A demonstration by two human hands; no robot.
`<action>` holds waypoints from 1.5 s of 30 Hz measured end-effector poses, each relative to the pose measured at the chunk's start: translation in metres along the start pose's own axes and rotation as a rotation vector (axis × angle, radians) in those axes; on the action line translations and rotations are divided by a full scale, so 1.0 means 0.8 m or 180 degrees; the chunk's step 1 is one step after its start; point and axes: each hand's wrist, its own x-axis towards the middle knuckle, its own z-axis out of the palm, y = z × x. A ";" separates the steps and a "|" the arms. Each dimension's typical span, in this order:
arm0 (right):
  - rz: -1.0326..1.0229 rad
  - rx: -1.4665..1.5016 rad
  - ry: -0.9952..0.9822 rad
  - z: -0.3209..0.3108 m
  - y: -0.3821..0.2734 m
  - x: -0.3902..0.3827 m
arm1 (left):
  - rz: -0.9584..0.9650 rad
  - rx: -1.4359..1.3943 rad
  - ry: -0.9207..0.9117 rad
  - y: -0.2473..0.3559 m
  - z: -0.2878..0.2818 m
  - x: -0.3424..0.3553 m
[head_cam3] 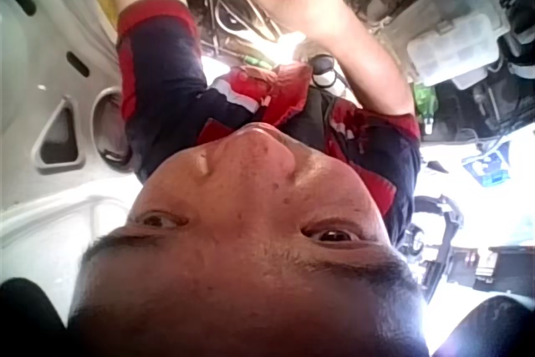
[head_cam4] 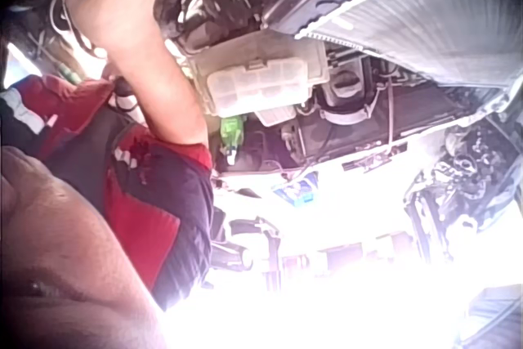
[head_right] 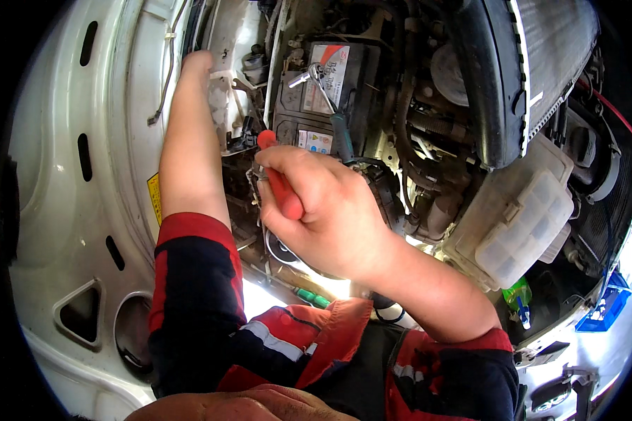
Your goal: The person uses a screwdriver, a wrench, and pliers to loosen and remove fasteners and connectors from components inside a car engine bay.
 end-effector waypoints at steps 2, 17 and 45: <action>-0.0046 0.0059 -0.0054 0.001 -0.008 -0.004 | 0.0138 0.1026 0.0089 -0.012 -0.027 0.032; -0.0021 -0.0063 0.0055 -0.002 0.003 -0.005 | 0.0081 0.0316 0.0536 0.001 -0.009 -0.042; -0.0043 0.0562 0.0257 -0.128 -0.095 -0.149 | -0.0919 -0.5613 -0.3672 -0.067 -0.144 -0.480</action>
